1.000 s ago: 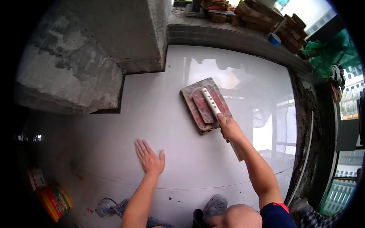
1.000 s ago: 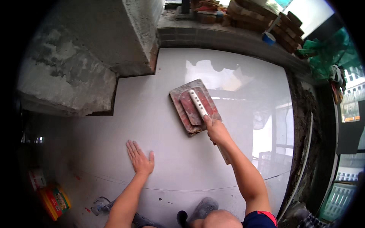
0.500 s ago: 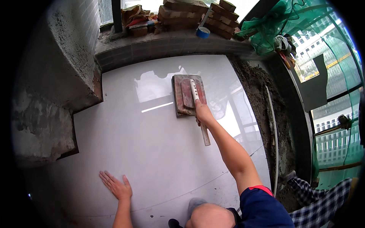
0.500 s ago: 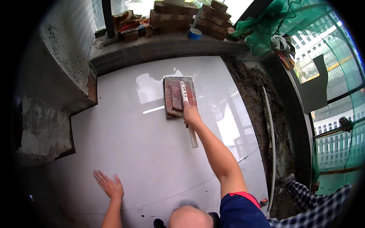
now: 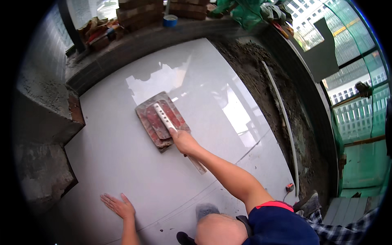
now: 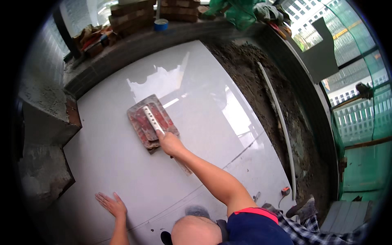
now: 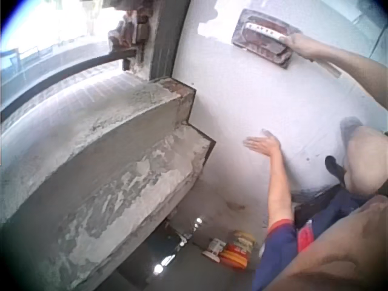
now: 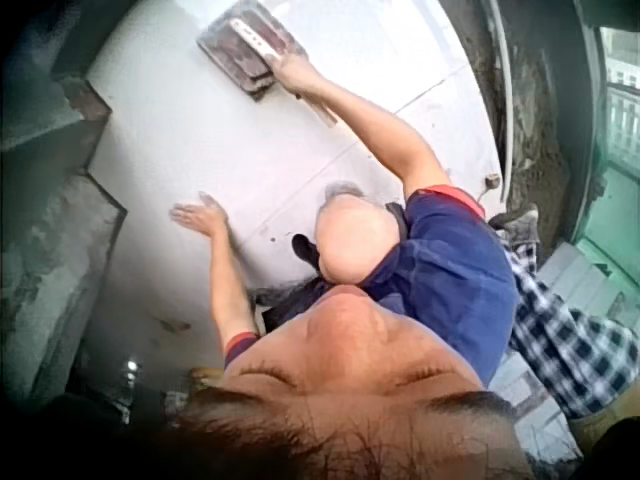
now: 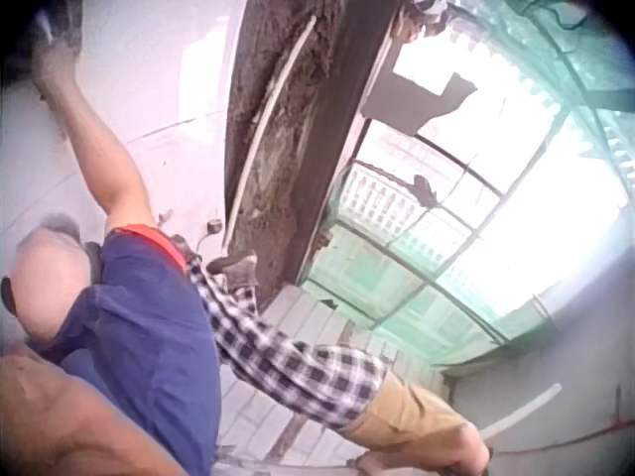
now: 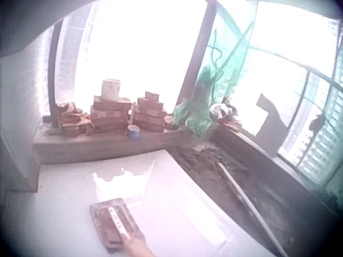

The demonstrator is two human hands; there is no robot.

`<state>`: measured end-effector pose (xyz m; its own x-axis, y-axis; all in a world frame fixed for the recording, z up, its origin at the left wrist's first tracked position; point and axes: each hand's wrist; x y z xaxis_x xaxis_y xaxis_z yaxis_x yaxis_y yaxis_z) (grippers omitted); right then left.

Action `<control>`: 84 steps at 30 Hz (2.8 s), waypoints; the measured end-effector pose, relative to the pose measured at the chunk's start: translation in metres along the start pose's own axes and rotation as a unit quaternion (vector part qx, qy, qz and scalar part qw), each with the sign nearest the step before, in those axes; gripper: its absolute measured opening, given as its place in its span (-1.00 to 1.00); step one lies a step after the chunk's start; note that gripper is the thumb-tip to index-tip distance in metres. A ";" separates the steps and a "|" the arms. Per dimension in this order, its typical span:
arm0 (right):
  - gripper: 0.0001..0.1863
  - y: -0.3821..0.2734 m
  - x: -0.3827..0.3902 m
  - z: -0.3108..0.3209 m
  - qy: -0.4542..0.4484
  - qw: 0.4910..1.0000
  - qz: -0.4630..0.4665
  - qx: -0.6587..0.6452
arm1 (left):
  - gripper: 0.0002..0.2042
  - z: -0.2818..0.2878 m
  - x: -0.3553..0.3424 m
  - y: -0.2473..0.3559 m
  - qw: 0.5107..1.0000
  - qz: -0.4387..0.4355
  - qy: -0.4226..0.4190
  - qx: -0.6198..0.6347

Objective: The person lays large tiles on a prepared floor, using a tile vibrator to settle them, wiping the joints with a cloth, and tapping the surface with a rubber-faced trowel.

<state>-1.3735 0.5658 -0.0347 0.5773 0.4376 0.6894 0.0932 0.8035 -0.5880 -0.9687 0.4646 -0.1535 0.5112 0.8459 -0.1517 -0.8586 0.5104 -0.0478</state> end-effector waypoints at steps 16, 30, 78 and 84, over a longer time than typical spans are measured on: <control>-0.53 0.153 0.191 -0.007 0.067 0.995 -0.019 0.067 | -0.35 0.124 -0.104 0.204 0.889 -0.336 -0.176 0.257; -0.32 0.297 0.167 0.126 0.472 0.862 -0.179 0.047 | -0.34 0.107 -0.085 0.174 0.903 -0.344 -0.161 0.201; 0.29 0.975 0.516 0.281 0.543 0.524 -0.651 -0.081 | -0.43 0.171 -0.240 0.390 0.779 -0.406 -0.378 -0.293; 0.04 1.004 0.513 0.264 0.475 0.544 -0.613 -0.321 | -0.49 0.199 -0.268 0.494 0.813 -0.421 -0.293 -0.276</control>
<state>-1.1976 1.7039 -0.1598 -0.1085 -0.9188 0.3796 0.9683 -0.1842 -0.1689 -1.5226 0.5210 0.0598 0.7180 0.2436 0.6521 0.0014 0.9362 -0.3514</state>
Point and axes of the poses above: each hand's wrist, its own x-axis away from the middle knuckle, its own z-axis out of the back of the hand, y = z × x, and after that the axes turned 8 degrees about -z, right-handed
